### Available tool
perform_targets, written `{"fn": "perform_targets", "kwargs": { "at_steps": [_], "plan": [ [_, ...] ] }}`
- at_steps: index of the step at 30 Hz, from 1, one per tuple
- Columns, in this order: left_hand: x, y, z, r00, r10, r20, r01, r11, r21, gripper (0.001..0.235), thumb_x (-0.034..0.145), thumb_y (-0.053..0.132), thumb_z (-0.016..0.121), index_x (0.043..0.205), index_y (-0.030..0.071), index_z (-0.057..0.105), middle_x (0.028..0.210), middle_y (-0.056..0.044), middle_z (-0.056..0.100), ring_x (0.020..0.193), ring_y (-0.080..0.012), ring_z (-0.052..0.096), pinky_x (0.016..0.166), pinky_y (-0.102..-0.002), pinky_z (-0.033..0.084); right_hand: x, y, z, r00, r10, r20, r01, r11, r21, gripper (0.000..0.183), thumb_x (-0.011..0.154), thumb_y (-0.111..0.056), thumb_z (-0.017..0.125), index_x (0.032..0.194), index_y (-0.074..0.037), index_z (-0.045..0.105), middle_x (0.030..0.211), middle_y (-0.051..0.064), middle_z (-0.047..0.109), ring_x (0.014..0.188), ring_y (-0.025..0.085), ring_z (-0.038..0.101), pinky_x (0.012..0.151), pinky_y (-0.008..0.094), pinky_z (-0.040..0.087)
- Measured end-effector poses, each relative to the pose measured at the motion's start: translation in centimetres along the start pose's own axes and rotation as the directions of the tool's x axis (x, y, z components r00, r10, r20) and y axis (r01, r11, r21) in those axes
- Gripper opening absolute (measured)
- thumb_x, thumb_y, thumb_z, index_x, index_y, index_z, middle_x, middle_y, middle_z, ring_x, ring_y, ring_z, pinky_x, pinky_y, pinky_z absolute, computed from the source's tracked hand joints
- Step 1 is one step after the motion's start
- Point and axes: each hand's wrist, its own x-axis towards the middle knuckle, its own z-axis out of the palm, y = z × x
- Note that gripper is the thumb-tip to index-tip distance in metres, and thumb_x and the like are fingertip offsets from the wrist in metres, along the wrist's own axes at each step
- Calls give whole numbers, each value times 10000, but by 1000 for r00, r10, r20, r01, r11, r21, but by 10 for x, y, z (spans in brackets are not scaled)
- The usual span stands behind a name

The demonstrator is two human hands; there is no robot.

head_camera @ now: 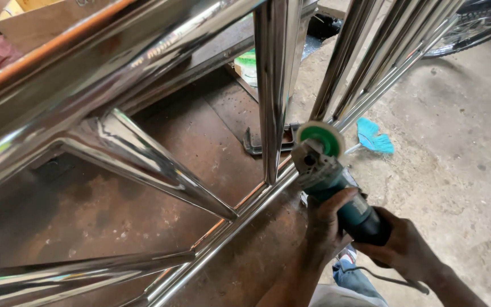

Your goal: Polishing a stainless steel railing using an angle grinder equipped with a polishing pad and compound.

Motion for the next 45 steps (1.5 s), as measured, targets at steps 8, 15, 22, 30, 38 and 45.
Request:
{"fn": "perform_targets", "kwargs": {
  "at_steps": [8,15,22,30,38,45],
  "plan": [
    [12,-30,26,951,286,120,-303,939,162,510,775,63,776,1245,12,587,972,-82,686,780,-176,672,759,-295,579,12,20,-47,977,-194,92,178,971,161,552,611,146,846,1147,48,763,557,170,724,386,229,551,347,346,400],
    [29,-76,50,950,271,-155,-257,961,107,278,786,6,756,1052,-36,688,891,-112,714,728,-185,652,727,-292,546,38,27,-97,960,-175,219,151,981,122,526,634,108,878,1147,48,778,587,149,715,440,209,568,424,333,420],
    [4,-69,158,931,347,-117,-333,935,122,323,810,-1,732,1123,-48,669,919,-137,716,739,-192,653,719,-288,540,28,-25,-172,806,-506,308,495,861,121,624,598,-22,840,1212,-4,732,763,99,882,586,174,732,528,316,607],
    [-1,-83,180,865,459,-202,-415,882,224,368,742,5,770,1092,-40,667,894,-134,695,698,-200,627,682,-310,546,10,-26,-194,853,-334,401,171,905,389,553,647,133,797,1197,111,746,641,188,722,456,195,523,421,308,343],
    [-35,-25,245,717,647,260,-694,696,182,600,750,58,799,1306,44,574,1077,-53,650,904,-168,609,840,-350,530,-23,-85,-195,786,-570,239,419,776,472,620,592,160,748,1205,94,673,675,192,711,426,229,558,377,335,430],
    [-42,-18,210,782,585,213,-622,713,324,493,761,135,802,1206,37,611,944,-45,671,781,-154,623,759,-326,540,-31,-75,-165,878,-445,176,364,860,359,570,598,222,795,1150,84,748,678,204,739,447,262,590,398,359,430]
  ]
}}
